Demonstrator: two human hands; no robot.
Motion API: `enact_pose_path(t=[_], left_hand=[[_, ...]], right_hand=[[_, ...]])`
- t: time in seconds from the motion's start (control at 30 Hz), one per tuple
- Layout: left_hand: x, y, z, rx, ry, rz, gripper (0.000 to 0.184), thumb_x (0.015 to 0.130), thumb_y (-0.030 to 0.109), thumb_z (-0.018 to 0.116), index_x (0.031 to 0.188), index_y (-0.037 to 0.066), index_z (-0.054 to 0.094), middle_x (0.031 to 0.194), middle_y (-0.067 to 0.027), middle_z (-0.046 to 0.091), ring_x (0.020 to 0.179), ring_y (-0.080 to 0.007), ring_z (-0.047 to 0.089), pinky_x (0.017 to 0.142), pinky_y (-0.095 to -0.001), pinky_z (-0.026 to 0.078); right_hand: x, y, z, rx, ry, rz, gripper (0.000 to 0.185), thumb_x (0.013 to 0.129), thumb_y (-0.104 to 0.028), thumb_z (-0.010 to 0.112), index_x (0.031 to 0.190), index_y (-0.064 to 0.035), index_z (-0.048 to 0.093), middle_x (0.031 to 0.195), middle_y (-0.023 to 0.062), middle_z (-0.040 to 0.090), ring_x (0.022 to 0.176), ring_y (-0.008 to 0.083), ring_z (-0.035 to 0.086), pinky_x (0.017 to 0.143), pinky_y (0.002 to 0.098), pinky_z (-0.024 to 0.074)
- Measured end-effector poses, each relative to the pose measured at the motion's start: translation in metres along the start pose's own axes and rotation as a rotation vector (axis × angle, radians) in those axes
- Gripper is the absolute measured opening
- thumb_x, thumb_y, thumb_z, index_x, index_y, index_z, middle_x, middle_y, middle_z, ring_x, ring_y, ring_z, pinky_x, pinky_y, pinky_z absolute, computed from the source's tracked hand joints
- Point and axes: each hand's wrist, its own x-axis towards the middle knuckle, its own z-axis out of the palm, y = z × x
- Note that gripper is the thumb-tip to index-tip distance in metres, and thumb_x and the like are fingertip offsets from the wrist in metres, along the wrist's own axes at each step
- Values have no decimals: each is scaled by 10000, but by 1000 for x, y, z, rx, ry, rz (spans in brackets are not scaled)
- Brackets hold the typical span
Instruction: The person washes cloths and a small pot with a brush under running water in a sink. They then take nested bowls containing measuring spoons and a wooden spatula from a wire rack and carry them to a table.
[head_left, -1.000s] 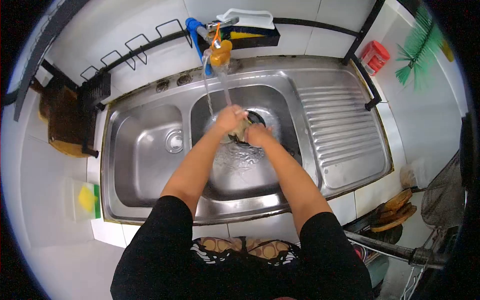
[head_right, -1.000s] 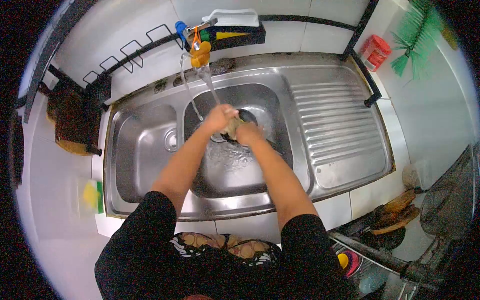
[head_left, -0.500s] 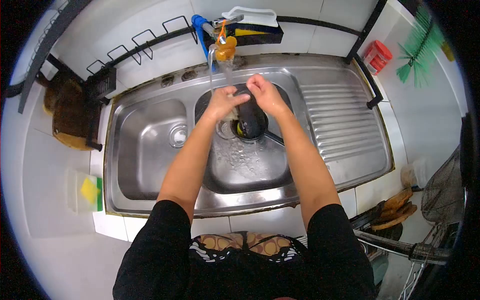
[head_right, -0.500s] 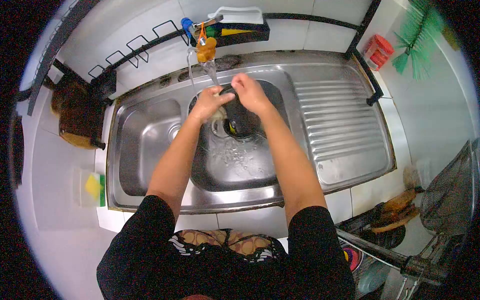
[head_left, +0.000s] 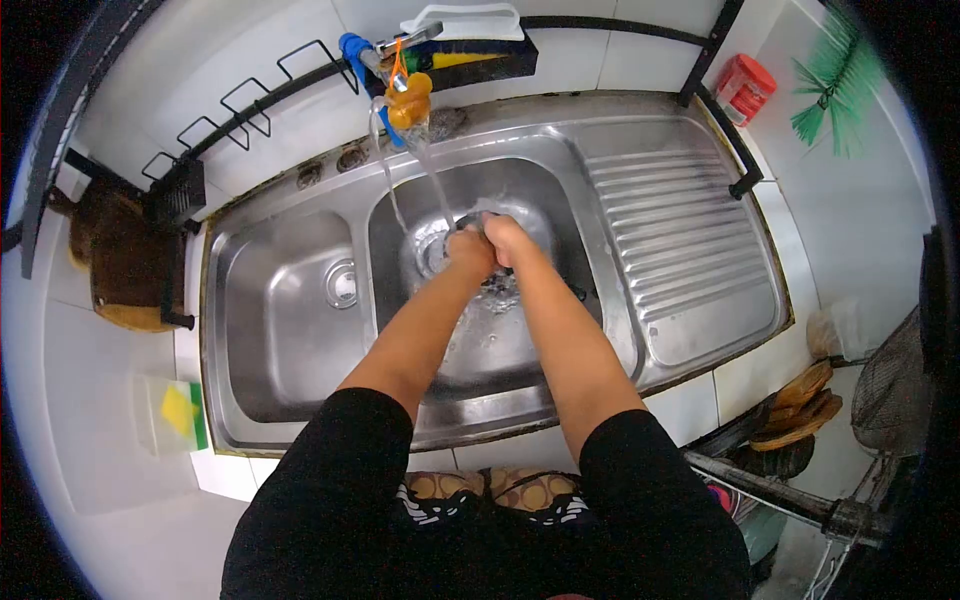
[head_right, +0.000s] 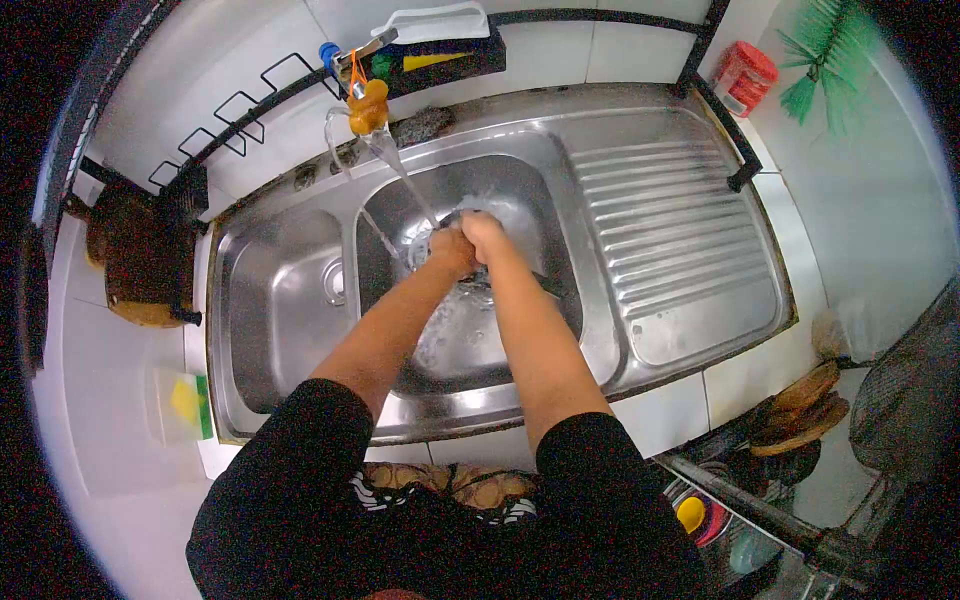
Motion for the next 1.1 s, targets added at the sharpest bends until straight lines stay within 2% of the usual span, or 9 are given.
enact_pose_path(t=[0.17,0.27,0.37,0.6,0.63,0.8,0.93,1.0,1.1], left_hand=[[14,-4,30,-289,60,-74,409,796,332,521,1100,63,568,1134,-179,546,1093,-303,504,890,-374,419],[15,-17,0,-73,-201,229,405,824,340,486,1034,14,600,1104,-227,546,1056,-323,522,895,-378,408],[-24,-17,-67,-691,119,97,489,815,404,511,981,-47,606,976,-248,589,968,-353,558,843,-372,431],[-112,-9,-207,-1232,377,197,385,832,367,569,818,-16,593,737,-79,596,694,-159,550,661,-309,442],[-121,-13,-212,-1356,414,207,364,839,354,567,792,-6,588,725,-57,584,679,-146,536,652,-304,440],[-147,-45,-195,-2136,511,226,211,853,219,569,825,9,575,783,-53,598,656,-126,534,610,-266,436],[-137,-78,-121,-2313,454,-8,358,904,291,440,1105,-4,474,1093,-161,556,1002,-282,552,920,-437,387],[-149,-60,-127,-2345,19,-455,547,901,434,359,1275,37,325,1283,-212,400,1173,-405,394,951,-634,220],[-104,-60,-90,-2539,-295,-452,766,822,658,265,1375,136,175,1405,-221,167,1257,-502,141,899,-733,89]], right_hand=[[-8,-2,-28,-233,-127,-56,332,805,-116,493,1119,-9,490,1036,151,568,933,269,547,796,383,430],[-38,-23,-55,-645,-188,-283,619,704,-119,611,1275,-44,382,1204,170,486,1112,283,468,931,360,372],[-63,-25,-66,-1008,-183,-611,1007,553,-160,772,1377,-68,201,1304,157,388,1204,256,381,1003,339,299],[-72,-23,-11,-348,-151,-910,1046,515,-224,819,1346,-41,211,1284,170,415,1152,268,441,959,347,352],[-69,-23,-9,-492,80,-863,867,543,-195,800,1270,-22,361,1207,150,496,1065,237,504,905,327,394],[-63,-55,8,-276,-94,-777,544,634,-20,675,1149,-4,499,1027,131,602,920,224,573,820,303,431],[-66,-83,28,-335,44,-922,457,702,45,544,1147,-39,483,991,158,600,922,267,575,806,328,434],[-71,-91,47,-530,134,-1073,465,709,48,522,1157,-65,470,986,180,594,941,294,571,810,338,431],[-51,-76,69,-560,-57,-1246,507,691,60,520,1165,-115,494,1045,168,578,1009,278,545,867,318,400]])
